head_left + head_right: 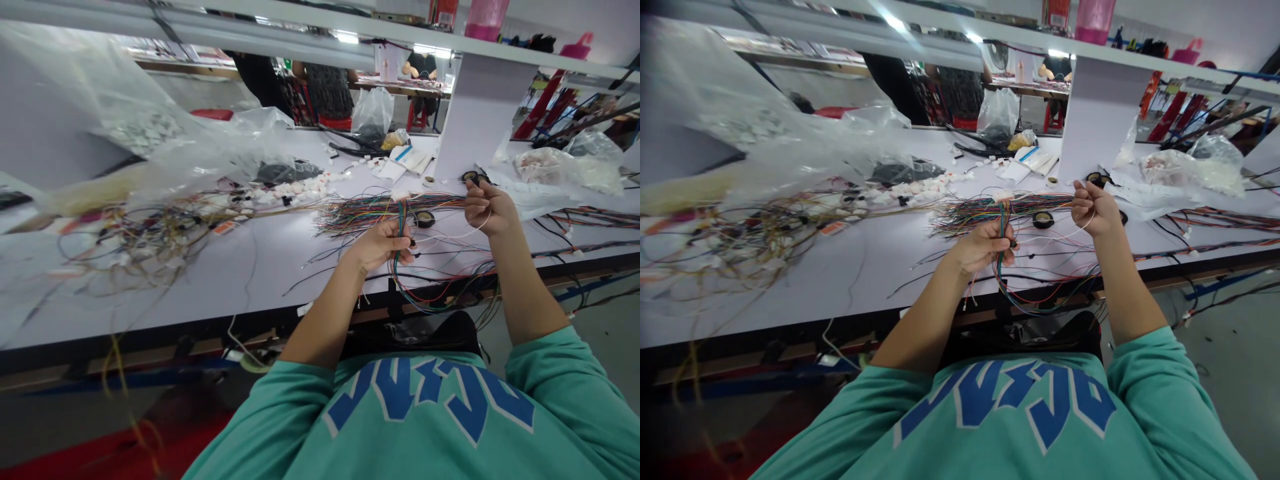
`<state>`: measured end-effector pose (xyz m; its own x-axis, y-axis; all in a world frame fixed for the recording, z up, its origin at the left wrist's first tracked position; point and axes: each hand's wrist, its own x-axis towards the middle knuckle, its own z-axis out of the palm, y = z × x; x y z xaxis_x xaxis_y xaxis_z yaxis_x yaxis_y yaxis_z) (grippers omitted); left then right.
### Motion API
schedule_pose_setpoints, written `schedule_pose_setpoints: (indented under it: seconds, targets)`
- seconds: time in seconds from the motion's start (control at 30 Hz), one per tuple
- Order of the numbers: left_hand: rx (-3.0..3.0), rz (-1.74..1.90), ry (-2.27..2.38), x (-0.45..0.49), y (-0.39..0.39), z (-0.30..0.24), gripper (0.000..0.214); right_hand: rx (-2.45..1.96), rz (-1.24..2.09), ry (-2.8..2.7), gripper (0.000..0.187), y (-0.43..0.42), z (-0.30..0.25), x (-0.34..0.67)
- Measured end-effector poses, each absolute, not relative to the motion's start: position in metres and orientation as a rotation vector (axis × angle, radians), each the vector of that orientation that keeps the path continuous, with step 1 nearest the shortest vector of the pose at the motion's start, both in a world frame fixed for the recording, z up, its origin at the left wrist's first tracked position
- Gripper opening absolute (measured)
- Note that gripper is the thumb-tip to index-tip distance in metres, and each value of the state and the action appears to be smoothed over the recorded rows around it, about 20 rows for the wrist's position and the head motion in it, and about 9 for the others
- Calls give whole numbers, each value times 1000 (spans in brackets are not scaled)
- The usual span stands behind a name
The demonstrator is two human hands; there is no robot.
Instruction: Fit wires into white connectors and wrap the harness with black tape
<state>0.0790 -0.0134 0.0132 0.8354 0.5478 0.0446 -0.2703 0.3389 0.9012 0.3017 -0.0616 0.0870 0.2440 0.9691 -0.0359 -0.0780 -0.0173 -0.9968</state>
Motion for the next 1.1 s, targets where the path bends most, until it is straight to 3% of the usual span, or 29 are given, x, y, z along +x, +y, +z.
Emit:
schedule_pose_setpoints:
  seconds: [0.1,0.3,0.53,0.67,0.9,1.1]
  targets:
    - [1144,638,306,82,-14,13,49,-1367,1051,-1060,47,-69,95,293]
    - [1087,813,411,82,-13,17,48,-1392,1194,-1236,35,-99,111,279]
    - [889,914,465,79,-3,31,14,-1270,1283,-1580,51,-140,126,263]
    - [759,967,374,72,-4,41,11,-1418,1042,-1858,53,-158,132,264]
    - [799,1092,333,61,-4,56,21,-1817,49,-1927,30,-182,120,279]
    - [727,1297,155,45,-4,68,37,-1840,282,-1987,33,-200,81,296]
